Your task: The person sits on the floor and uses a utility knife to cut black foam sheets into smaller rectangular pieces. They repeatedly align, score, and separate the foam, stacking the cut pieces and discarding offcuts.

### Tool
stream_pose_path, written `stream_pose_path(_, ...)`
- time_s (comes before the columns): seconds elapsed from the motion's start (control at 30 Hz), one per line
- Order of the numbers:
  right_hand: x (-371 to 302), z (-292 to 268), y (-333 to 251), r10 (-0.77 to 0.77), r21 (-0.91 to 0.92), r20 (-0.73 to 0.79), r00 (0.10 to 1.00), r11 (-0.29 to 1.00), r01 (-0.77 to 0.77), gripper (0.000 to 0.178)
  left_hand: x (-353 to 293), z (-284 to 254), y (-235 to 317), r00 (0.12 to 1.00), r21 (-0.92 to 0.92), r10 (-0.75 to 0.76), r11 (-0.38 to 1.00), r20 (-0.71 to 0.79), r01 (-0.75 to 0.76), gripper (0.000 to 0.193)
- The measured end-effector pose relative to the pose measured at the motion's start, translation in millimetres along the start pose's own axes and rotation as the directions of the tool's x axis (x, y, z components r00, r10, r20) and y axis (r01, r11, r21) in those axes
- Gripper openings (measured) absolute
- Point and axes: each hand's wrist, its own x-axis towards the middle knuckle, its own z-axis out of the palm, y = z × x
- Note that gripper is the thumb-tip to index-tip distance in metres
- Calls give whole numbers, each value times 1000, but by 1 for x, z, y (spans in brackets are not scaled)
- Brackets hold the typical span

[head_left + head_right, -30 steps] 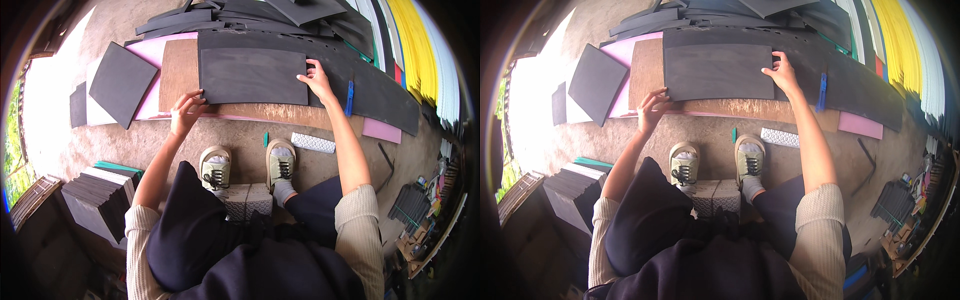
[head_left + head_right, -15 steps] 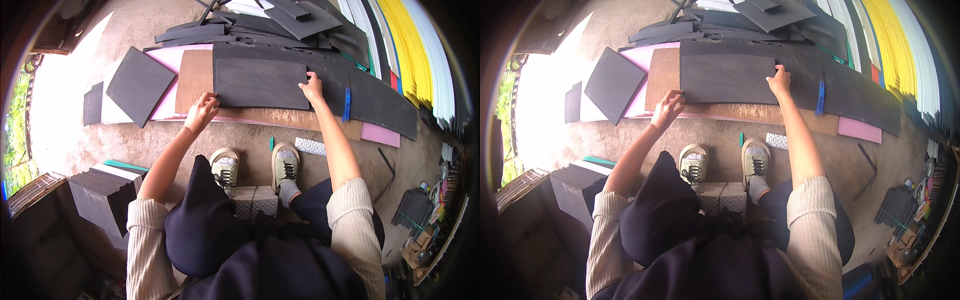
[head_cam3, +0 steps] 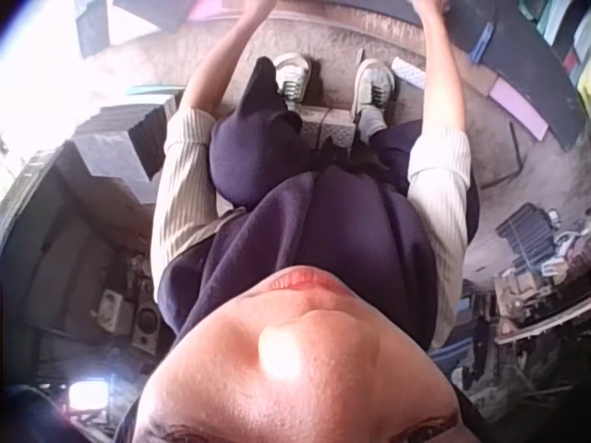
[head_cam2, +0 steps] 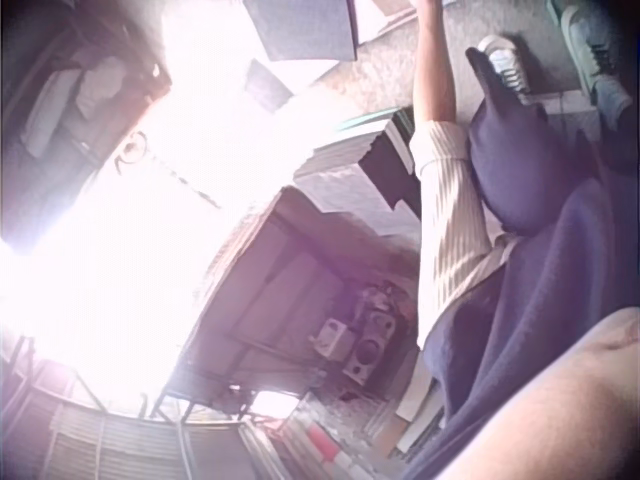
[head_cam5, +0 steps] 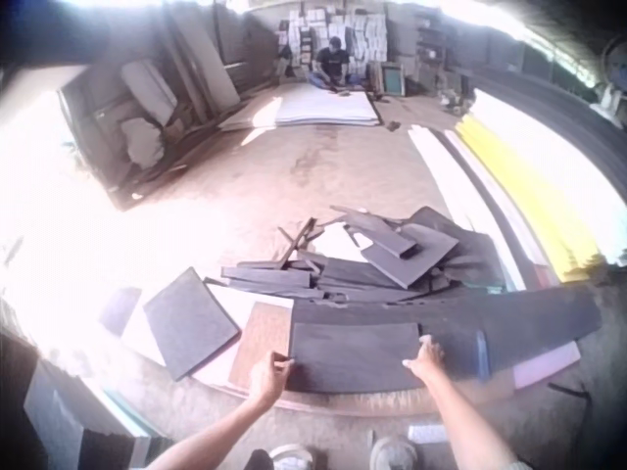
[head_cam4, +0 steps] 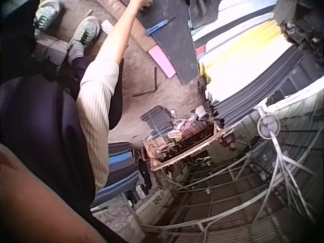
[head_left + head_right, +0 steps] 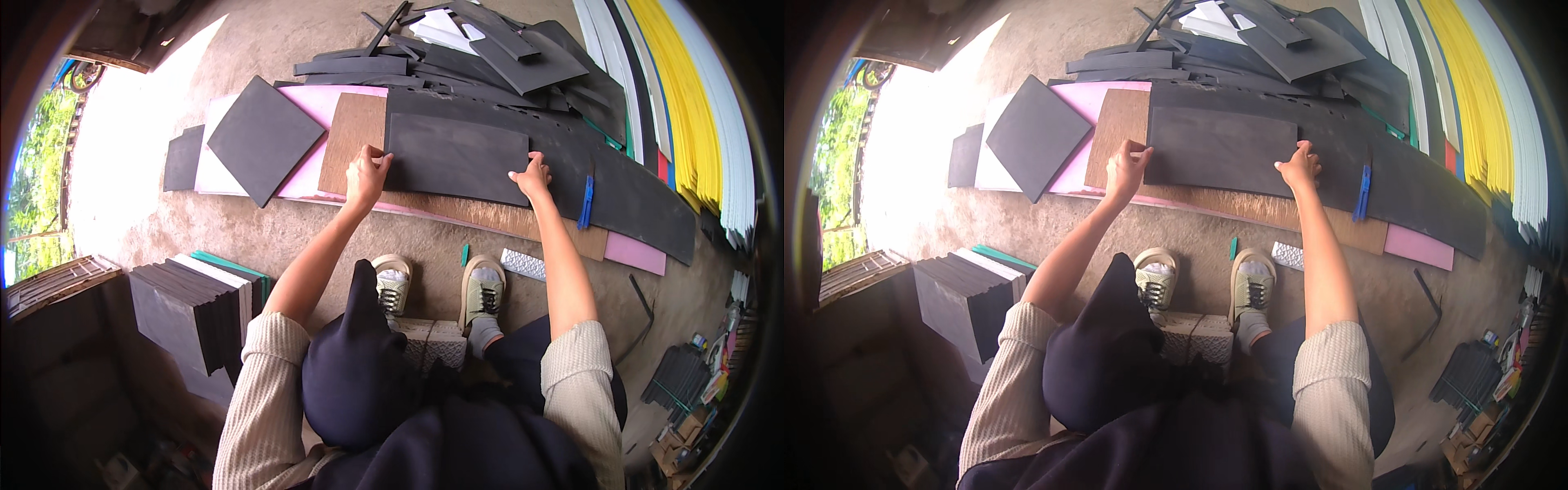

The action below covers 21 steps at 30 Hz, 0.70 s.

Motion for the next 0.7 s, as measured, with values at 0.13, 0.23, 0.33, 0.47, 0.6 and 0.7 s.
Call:
stream_pose_path(0.13,3,0,-1,39,26,25,999,999,-40,69,14,13,-2,980,-30,-197,980,29,198,52)
stream_pose_path(0.23,2,-1,-9,7,63,53,999,998,-10,70,29,6,-15,956,-85,-241,962,169,258,56)
stream_pose_path(0.33,3,-6,1,0,81,37,999,997,-3,71,33,-1,1,888,-81,-282,940,363,332,55)
stream_pose_path(0.47,-4,-4,-1,-24,98,-8,1000,995,25,71,27,-10,10,911,-133,-255,941,325,311,50)
stream_pose_path(0.6,-17,17,-18,-75,171,7,997,983,73,71,29,-31,-16,916,-112,-287,938,281,328,49)
stream_pose_path(0.7,-36,37,-48,-110,177,26,994,979,104,70,38,-59,-48,921,-138,-259,941,290,309,51)
